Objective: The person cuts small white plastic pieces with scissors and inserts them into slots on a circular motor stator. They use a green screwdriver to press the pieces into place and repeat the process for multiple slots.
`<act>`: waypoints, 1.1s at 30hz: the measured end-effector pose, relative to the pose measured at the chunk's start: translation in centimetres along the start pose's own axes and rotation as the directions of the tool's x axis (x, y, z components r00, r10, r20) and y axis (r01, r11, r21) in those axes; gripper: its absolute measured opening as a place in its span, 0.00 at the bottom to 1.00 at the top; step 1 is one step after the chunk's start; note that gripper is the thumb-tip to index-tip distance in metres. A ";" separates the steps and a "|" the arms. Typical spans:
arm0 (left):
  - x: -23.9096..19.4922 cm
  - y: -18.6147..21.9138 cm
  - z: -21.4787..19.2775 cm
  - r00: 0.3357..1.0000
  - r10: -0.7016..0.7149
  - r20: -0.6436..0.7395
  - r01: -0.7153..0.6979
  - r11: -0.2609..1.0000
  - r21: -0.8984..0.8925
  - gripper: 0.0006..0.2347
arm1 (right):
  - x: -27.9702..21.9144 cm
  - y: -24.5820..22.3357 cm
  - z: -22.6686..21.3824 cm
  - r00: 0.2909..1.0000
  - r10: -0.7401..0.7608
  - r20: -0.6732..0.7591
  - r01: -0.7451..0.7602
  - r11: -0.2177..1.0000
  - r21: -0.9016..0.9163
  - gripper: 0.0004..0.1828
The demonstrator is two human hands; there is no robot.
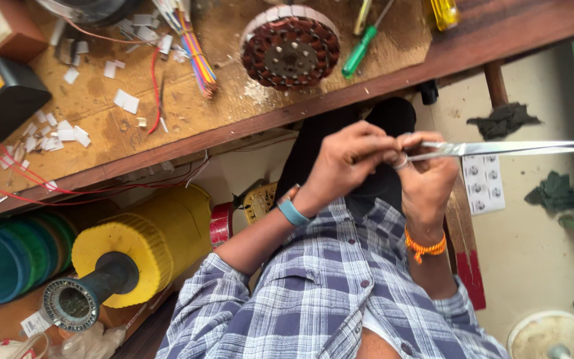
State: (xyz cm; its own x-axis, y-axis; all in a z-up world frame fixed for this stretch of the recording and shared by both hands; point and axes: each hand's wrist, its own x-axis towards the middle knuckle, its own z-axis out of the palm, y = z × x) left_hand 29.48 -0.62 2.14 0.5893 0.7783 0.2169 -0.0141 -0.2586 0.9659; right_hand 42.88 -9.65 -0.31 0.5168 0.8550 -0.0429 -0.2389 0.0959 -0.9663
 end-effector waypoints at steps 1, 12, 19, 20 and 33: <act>0.1 0.0 -0.2 0.997 -0.076 0.016 0.077 0.993 -0.087 0.07 | 0.0 -0.3 -0.1 1.000 -0.022 0.007 0.022 1.000 0.010 0.15; 1.4 -0.3 -2.7 0.952 -0.301 0.049 0.304 0.922 -0.239 0.07 | 0.8 -0.5 -3.1 0.829 0.428 0.360 -0.372 0.902 -0.218 0.29; 2.1 -0.2 -3.3 0.935 -0.355 -0.011 0.346 0.917 -0.198 0.07 | -0.9 0.2 -3.4 0.577 0.613 0.541 -0.507 0.787 -0.351 0.46; 2.1 0.0 -3.4 0.933 -0.358 -0.011 0.349 0.915 -0.201 0.08 | -0.9 0.1 -3.3 0.560 0.620 0.549 -0.515 0.780 -0.355 0.47; 2.1 0.2 -3.3 0.935 -0.348 -0.071 0.337 0.932 -0.138 0.06 | -0.7 -0.2 -3.8 0.588 0.647 0.484 -0.550 0.760 -0.348 0.40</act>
State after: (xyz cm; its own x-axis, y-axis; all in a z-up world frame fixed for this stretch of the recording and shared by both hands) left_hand 28.02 2.83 3.26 0.4981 0.8582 -0.1236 0.0741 0.0999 0.9922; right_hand 45.70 -12.18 -1.07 -0.2487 0.8121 -0.5279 -0.1799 -0.5743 -0.7986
